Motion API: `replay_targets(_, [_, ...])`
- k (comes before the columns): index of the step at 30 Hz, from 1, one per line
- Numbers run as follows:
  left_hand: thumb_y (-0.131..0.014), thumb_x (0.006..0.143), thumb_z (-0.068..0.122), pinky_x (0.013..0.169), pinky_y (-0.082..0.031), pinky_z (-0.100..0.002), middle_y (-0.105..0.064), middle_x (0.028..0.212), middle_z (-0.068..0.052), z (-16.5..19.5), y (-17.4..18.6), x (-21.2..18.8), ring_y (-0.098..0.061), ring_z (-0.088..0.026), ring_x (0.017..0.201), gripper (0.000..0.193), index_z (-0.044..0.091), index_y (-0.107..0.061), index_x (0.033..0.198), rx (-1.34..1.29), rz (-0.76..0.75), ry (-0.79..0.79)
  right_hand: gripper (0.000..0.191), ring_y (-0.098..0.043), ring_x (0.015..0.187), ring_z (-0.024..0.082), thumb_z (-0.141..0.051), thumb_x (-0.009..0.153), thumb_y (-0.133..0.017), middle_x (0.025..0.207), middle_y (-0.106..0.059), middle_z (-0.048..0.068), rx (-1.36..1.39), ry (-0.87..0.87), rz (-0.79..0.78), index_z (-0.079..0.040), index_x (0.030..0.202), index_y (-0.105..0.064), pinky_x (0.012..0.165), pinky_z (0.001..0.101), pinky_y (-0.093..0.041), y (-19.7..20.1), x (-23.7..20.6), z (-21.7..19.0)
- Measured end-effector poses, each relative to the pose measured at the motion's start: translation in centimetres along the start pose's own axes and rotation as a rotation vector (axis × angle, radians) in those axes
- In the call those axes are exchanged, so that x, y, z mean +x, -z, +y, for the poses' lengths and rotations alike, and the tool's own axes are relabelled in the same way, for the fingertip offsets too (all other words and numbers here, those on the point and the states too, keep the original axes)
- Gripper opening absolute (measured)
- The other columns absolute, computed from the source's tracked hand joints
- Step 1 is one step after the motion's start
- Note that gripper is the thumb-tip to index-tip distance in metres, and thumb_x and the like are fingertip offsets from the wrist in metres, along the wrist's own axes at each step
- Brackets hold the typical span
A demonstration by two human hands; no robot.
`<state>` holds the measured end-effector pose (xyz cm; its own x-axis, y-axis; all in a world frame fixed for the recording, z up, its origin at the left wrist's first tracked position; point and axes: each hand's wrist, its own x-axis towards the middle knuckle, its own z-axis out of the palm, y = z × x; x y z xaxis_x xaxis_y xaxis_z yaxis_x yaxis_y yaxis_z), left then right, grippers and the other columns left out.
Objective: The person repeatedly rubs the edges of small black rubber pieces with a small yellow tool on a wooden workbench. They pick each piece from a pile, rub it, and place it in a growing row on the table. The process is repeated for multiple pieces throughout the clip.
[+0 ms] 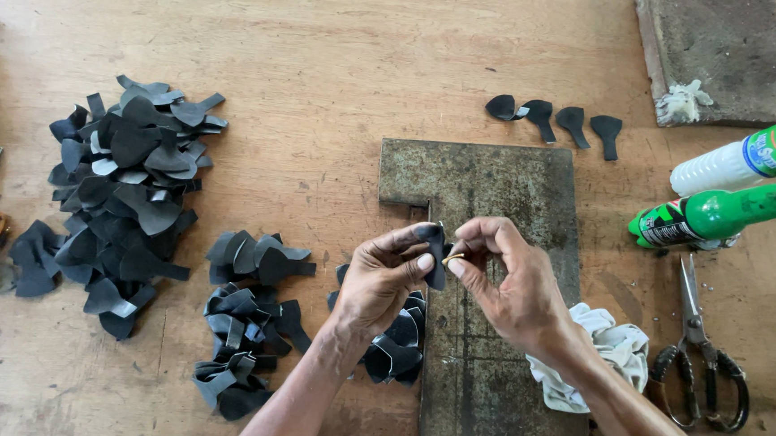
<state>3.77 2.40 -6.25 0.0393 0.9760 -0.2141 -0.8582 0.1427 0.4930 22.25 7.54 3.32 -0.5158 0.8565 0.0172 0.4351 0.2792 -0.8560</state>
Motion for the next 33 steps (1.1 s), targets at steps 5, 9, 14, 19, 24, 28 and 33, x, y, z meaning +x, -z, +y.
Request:
replay_targets(5, [-0.069,0.09,-0.011,0.082,-0.066,-0.034,-0.075,0.11,-0.018,0.0,0.0,0.1,-0.075,-0.021,0.096,0.035,-0.006,-0.068,0.124,0.0,0.045,-0.044,0.029,-0.072,0.083,0.014,-0.018,0.093,-0.07,0.097,-0.073,0.008,0.008,0.039,-0.037,-0.004,0.114,-0.058,0.072,0.0275,-0.064,-0.6,-1.5,-0.1])
replay_targets(9, [-0.068,0.09,-0.012,0.082,-0.067,-0.035,-0.075,0.111,-0.018,0.1,0.1,0.1,-0.075,-0.021,0.096,0.034,-0.006,-0.067,0.124,-0.017,0.024,-0.048,0.024,-0.072,0.087,0.015,-0.017,0.094,-0.07,0.099,-0.072,0.008,0.007,0.064,0.017,-0.005,0.112,-0.059,0.077,0.0279,-0.065,-0.3,-1.5,-0.2])
replay_targets(14, [-0.069,0.092,-0.012,0.081,-0.067,-0.035,-0.074,0.109,-0.02,-0.1,0.0,-0.2,-0.074,-0.021,0.094,0.036,-0.007,-0.067,0.128,-0.027,-0.024,-0.04,0.028,-0.072,0.09,0.016,-0.018,0.093,-0.072,0.101,-0.073,0.009,0.015,0.069,0.058,-0.003,0.113,-0.058,0.079,0.0309,-0.063,0.0,-0.4,-0.2])
replay_targets(19, [-0.069,0.09,-0.012,0.083,-0.066,-0.034,-0.074,0.111,-0.018,-0.1,-0.3,0.1,-0.073,-0.021,0.097,0.036,-0.007,-0.067,0.126,0.023,0.063,-0.076,0.03,-0.074,0.088,0.015,-0.02,0.092,-0.072,0.099,-0.074,0.008,0.022,0.044,0.02,-0.004,0.114,-0.059,0.077,0.0303,-0.064,-0.4,-0.9,-0.1])
replay_targets(24, [-0.07,0.087,-0.011,0.088,-0.061,-0.028,-0.071,0.114,-0.012,0.0,-0.5,0.0,-0.07,-0.015,0.103,0.052,-0.001,-0.06,0.137,-0.008,0.059,-0.119,0.031,-0.073,0.084,0.015,-0.02,0.091,-0.072,0.098,-0.073,0.008,-0.045,0.045,0.008,-0.005,0.114,-0.059,0.073,0.0302,-0.064,-0.6,-1.7,0.1])
replay_targets(28, [-0.067,0.092,-0.008,0.089,-0.06,-0.028,-0.07,0.112,-0.01,-0.3,0.1,0.5,-0.069,-0.014,0.099,0.038,-0.003,-0.062,0.129,-0.041,0.104,-0.05,0.031,-0.072,0.089,0.015,-0.018,0.094,-0.072,0.099,-0.073,0.008,0.015,0.08,0.101,-0.004,0.116,-0.056,0.079,0.0303,-0.063,-0.1,-1.3,0.1])
replay_targets(33, [-0.066,0.1,-0.005,0.083,-0.061,-0.031,-0.069,0.103,-0.012,-0.4,0.8,0.7,-0.069,-0.018,0.093,0.012,0.002,-0.061,0.108,-0.135,0.071,-0.005,0.033,-0.071,0.093,0.015,-0.014,0.094,-0.072,0.102,-0.072,0.008,0.047,0.08,0.161,-0.002,0.118,-0.053,0.084,0.0286,-0.06,0.5,-0.7,-0.3])
